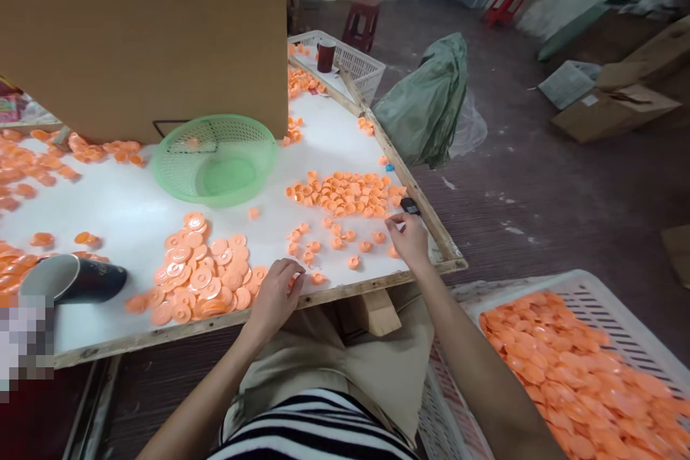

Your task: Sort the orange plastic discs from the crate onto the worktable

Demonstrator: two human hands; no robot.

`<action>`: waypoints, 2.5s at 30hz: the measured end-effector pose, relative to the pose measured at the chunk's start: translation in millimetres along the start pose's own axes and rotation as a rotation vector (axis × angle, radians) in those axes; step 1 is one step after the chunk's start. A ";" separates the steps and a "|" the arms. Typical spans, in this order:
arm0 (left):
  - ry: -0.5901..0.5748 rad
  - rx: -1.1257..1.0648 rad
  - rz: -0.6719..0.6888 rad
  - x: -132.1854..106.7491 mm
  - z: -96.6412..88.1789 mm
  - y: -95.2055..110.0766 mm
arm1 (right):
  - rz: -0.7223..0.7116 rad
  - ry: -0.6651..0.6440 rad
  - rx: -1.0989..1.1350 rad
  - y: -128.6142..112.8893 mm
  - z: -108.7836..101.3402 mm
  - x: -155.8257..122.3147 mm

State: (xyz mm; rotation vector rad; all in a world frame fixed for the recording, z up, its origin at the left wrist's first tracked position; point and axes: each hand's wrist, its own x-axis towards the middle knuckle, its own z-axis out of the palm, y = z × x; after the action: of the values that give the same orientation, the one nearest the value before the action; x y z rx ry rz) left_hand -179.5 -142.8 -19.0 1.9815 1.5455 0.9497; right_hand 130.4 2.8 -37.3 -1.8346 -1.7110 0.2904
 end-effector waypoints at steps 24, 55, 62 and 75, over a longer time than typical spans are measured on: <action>0.042 -0.004 -0.118 -8.7 -35.0 -4.5 | 0.023 0.070 0.070 25.0 2.0 10.0; -0.046 0.448 -0.178 110.5 -55.8 -75.7 | -0.010 -0.028 0.423 -49.3 -6.8 -54.8; -0.107 0.305 -0.077 96.5 -36.2 -64.8 | -0.012 -0.034 0.425 -48.5 -7.1 -60.1; -0.293 0.371 -0.127 23.0 -120.1 -54.6 | -0.122 -0.167 0.490 -90.1 -11.8 -82.4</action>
State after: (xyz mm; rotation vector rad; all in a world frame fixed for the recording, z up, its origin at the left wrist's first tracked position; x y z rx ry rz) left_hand -301.8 -113.4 27.2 2.1170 1.7416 0.3167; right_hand 50.5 -81.2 2.8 -1.3739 -1.6674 0.7567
